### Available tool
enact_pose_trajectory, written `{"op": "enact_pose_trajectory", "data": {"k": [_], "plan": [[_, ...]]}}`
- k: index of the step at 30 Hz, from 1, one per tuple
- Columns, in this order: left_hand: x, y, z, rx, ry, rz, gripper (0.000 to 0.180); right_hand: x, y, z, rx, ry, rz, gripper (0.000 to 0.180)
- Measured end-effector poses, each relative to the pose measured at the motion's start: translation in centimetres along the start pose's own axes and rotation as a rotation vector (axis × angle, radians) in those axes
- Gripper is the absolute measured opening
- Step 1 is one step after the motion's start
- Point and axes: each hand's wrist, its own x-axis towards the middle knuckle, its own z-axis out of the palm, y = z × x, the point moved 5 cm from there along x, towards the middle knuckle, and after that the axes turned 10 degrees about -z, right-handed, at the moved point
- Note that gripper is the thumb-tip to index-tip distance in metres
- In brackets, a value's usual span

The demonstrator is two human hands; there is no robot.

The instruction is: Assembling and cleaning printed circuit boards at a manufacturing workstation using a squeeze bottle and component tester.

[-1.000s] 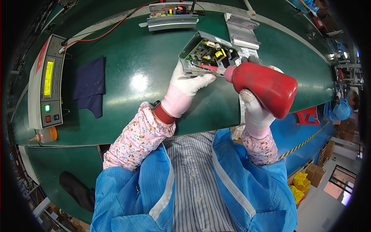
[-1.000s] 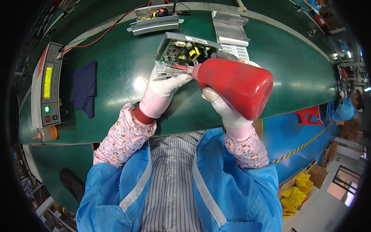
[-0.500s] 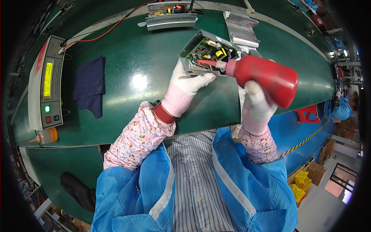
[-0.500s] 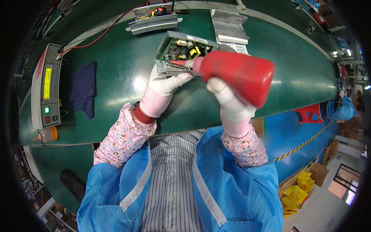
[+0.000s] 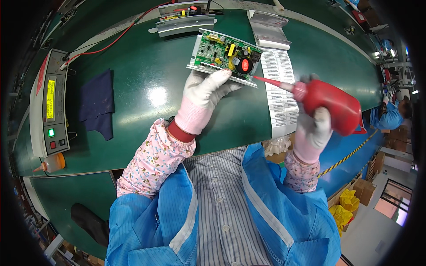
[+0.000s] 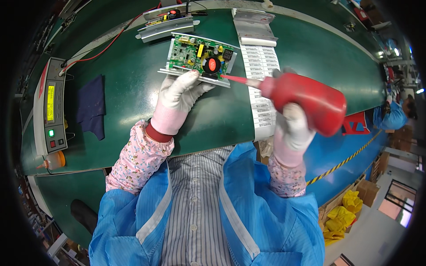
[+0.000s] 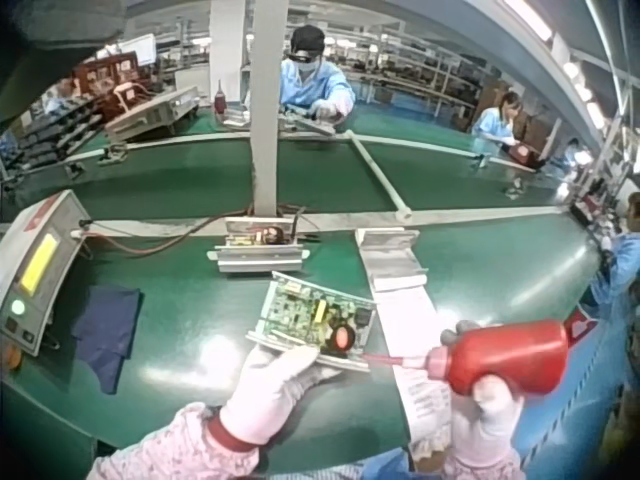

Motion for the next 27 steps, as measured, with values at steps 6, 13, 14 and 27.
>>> {"op": "enact_pose_trajectory", "data": {"k": [6, 13, 14, 27], "plan": [[0.1, -0.2, -0.1, 0.054, 0.001, 0.013, 0.027, -1.1, 1.5, 1.6, -0.536, -0.156, -0.204, 0.055], [0.0, -0.3, -0.2, 0.056, 0.039, 0.002, 0.036, -1.3, 1.9, 2.3, -0.501, -0.084, -0.167, 0.05], [0.0, -0.3, -0.1, 0.055, 0.04, 0.005, 0.036, -1.2, 1.8, 2.2, -0.491, -0.093, -0.175, 0.05], [-0.1, -0.1, -0.1, 0.025, -0.002, -0.002, 0.035, -1.4, 2.3, -1.2, -0.53, 0.006, -0.099, 0.051]]}}
